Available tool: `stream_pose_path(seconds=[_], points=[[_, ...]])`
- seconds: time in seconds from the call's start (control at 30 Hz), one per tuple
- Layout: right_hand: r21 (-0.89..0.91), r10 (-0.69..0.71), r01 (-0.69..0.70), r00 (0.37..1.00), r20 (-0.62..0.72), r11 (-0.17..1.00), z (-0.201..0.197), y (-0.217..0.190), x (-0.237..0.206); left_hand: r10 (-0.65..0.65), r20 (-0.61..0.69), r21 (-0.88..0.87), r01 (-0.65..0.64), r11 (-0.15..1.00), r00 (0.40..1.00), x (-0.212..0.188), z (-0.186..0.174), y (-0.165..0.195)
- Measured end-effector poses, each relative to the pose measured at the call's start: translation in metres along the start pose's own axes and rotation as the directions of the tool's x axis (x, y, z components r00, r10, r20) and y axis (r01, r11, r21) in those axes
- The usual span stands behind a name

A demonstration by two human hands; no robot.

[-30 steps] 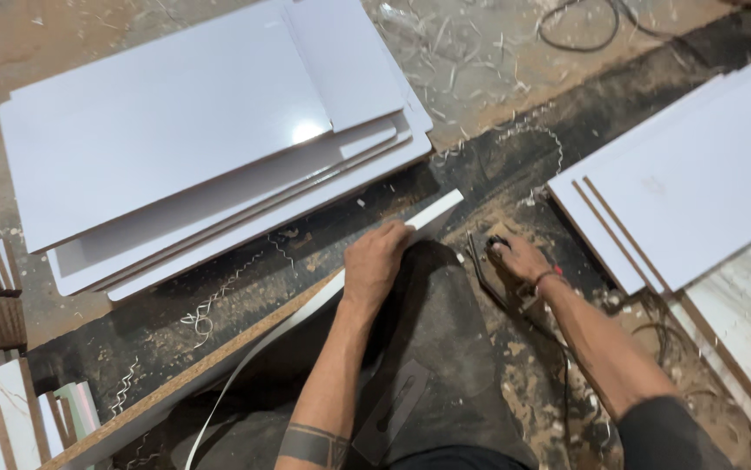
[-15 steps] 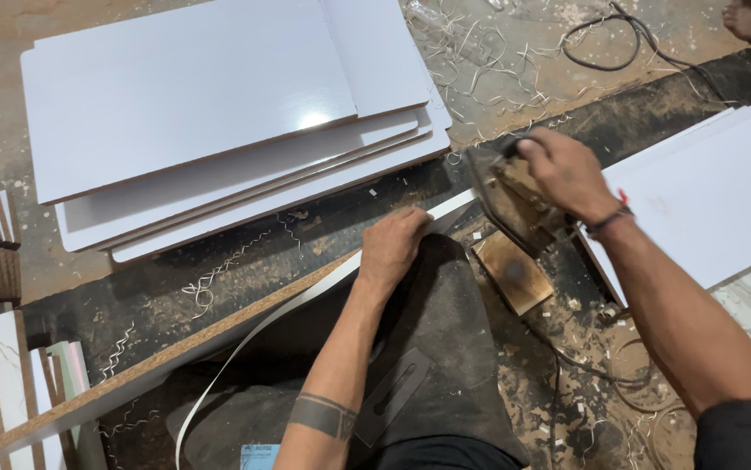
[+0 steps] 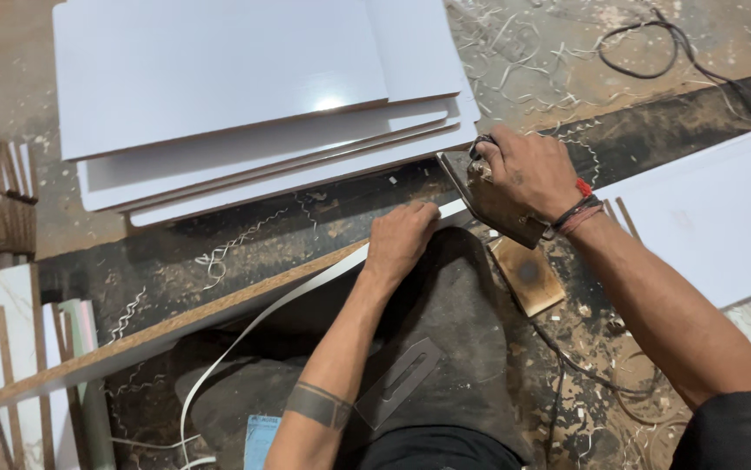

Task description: The person sits with a long white furniture board across their lap, aligns white edge banding tape along the board's raw edge, and presses it down by hand. They then run a heated edge banding iron along the tape to bond it, and use a utility knife to trim the tape ends and excess material.

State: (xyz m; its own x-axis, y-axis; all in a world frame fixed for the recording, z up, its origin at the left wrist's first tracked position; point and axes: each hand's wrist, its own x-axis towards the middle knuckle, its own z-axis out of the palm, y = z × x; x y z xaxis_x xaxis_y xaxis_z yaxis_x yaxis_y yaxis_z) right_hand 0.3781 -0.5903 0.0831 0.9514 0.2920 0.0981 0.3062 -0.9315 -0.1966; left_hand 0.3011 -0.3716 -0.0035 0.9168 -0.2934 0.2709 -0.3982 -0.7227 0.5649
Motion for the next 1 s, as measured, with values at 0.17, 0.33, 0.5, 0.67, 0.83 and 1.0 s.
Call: stream_pose_path(seconds=[0.17, 0.33, 0.5, 0.67, 0.83, 1.0], points=[[0.001, -0.026, 0.026, 0.999, 0.023, 1.0, 0.004, -0.034, 0.0, 0.055, -0.076, 0.047, -0.052, 0.998, 0.996, -0.03, -0.029, -0.018], [0.045, -0.093, 0.093, 0.996, 0.0, 0.995, 0.01, -0.071, -0.001, -0.089, -0.103, -0.035, 0.086, 0.996, 0.991, -0.056, -0.06, -0.028], [0.107, -0.081, 0.076, 0.996, 0.04, 0.991, 0.016, -0.11, -0.003, -0.296, 0.01, -0.056, 0.296, 0.954, 0.955, -0.081, -0.092, -0.046], [0.174, -0.129, 0.112, 0.987, 0.091, 0.978, 0.022, -0.145, 0.003, -0.201, -0.079, 0.08, 0.207, 0.975, 0.976, -0.102, -0.107, -0.062], [0.262, -0.146, 0.093, 0.971, 0.192, 0.961, 0.036, -0.181, 0.002, -0.17, -0.105, 0.117, 0.182, 0.976, 0.98, -0.129, -0.132, -0.08], [0.412, -0.191, 0.033, 0.918, 0.348, 0.911, 0.051, -0.226, 0.003, -0.227, -0.114, 0.184, 0.245, 0.952, 0.967, -0.167, -0.168, -0.103]])
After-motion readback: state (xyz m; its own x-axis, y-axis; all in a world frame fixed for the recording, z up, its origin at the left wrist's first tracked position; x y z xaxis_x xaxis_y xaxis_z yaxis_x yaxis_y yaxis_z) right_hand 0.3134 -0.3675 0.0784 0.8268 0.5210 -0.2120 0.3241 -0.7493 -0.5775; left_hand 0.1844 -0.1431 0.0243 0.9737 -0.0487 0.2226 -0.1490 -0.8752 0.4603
